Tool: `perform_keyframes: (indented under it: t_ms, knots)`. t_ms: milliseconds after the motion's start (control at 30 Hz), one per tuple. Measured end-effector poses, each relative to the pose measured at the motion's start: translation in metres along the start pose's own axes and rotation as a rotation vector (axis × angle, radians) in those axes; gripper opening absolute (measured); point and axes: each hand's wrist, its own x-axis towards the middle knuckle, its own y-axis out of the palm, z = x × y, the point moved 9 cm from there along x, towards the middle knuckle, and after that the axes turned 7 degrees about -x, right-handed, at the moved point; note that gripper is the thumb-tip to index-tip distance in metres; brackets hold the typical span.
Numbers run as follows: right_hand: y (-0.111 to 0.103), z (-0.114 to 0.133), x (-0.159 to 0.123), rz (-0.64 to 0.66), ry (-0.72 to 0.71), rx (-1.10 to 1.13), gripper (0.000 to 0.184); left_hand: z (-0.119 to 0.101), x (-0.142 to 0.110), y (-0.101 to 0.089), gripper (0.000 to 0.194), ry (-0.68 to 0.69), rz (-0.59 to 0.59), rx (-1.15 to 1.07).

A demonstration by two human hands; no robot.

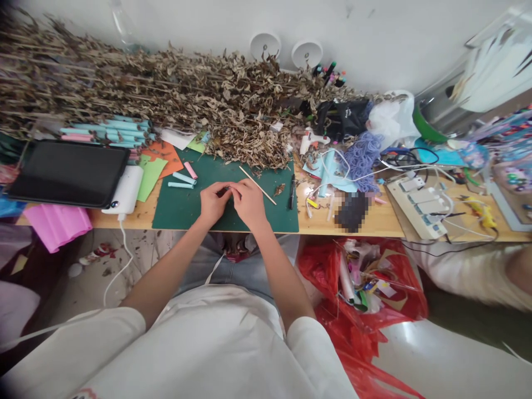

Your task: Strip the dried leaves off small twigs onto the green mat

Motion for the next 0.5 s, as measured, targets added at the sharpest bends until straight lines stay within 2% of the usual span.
perform_keyframes:
  t_ms: [233,400,500]
  knots:
    - [-0.0021,-0.01,0.0028,-0.091,0.077,0.131,0.014,-0.0009,0.0002,-0.0017,0.015,0.004,-0.023,0.014]
    - [-0.0036,-0.0053,0.0016,-0.129,-0.033,0.119,0.018,-0.0009,-0.0006,-0.0016,0.016,0.003,-0.013,0.017]
    - [-0.0041,-0.0006,-0.0012,-0.119,-0.105,0.031,0.02,-0.0005,-0.0006,-0.0012,0.016,0.006,-0.008,-0.002]
